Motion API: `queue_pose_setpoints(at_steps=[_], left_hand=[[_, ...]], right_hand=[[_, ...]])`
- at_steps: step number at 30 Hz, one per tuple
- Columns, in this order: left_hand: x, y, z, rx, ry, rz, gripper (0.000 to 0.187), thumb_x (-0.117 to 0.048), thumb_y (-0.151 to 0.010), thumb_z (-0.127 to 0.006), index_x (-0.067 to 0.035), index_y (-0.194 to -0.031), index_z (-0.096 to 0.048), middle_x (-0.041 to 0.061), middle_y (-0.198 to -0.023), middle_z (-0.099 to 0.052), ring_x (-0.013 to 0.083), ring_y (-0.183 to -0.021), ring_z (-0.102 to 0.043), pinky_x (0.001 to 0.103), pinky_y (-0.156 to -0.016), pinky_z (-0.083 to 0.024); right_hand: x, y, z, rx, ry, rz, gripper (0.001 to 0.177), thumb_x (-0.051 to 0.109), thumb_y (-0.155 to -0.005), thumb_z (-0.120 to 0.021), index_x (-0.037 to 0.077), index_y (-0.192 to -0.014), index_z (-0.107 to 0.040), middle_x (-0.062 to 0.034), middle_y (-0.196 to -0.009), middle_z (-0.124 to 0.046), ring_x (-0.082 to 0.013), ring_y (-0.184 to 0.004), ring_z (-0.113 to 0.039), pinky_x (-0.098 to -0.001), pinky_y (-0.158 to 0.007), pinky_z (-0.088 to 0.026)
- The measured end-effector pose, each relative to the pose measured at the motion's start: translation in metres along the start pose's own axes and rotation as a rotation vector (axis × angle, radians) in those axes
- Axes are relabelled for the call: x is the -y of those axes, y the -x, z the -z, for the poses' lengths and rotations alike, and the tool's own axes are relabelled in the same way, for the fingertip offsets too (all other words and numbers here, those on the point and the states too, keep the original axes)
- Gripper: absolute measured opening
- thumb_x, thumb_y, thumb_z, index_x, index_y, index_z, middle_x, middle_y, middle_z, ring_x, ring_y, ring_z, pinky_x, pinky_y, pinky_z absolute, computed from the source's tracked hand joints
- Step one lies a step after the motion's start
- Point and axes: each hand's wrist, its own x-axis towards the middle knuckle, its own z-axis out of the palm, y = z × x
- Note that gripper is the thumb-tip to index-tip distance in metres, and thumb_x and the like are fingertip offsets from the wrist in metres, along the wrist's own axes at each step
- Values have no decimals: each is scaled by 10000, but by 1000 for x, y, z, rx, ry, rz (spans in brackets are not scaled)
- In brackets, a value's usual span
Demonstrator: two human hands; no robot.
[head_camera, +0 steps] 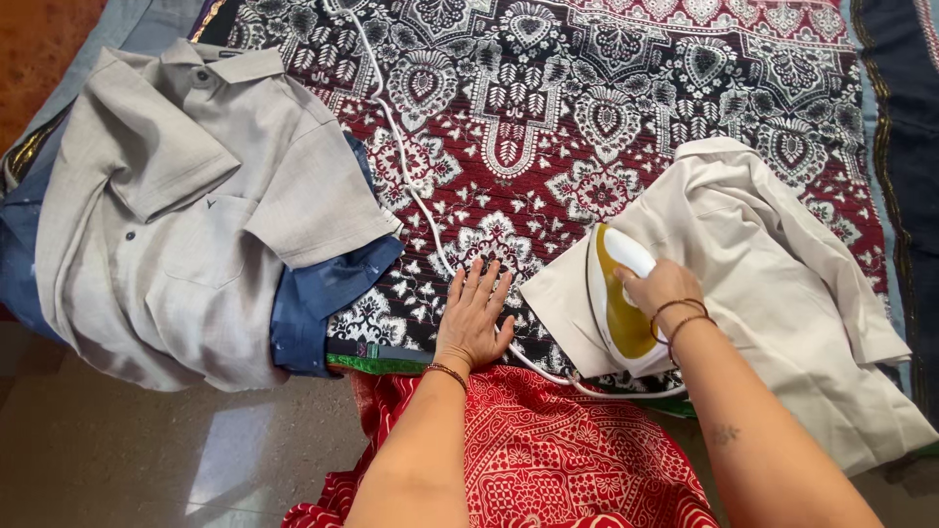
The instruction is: The person irons a white shirt and a patterned shirt on a bed. They use a handheld iron to smooth the fabric, adjusting the shirts and buttoning the patterned one before ironing.
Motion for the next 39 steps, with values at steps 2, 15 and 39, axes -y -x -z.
queue_pose_setpoints(at_steps=[2, 15, 39], left_hand=[[1, 0, 2, -17, 15, 8, 715, -446, -954, -423, -123, -1585, -337, 131, -1667, -279, 334, -1570, -147, 506, -1275, -71], [2, 1, -3, -35, 20, 18, 693, -431, -947, -420, -99, -1555, -397, 134, -1637, -354, 338, -1559, -202, 502, -1277, -88], [3, 1, -3, 37, -17, 38, 702, -447, -946, -375, -86, -1548, -394, 122, -1640, -338, 325, -1561, -191, 488, -1282, -72]], right_hand=[[0, -6, -4, -21, 39, 36, 687, 613, -837, -750, -8, -1130, -747, -281, -1084, -741, -426, -1025, -716, -474, -917, -551], [-10, 0, 10, 57, -20, -158, 685, 583, -835, -748, -49, -1099, -757, -292, -1004, -789, -422, -924, -779, -484, -848, -589], [-40, 0, -6, -10, 93, -25, 660, 595, -836, -771, -32, -1042, -761, -205, -834, -735, -326, -727, -715, -429, -690, -549]])
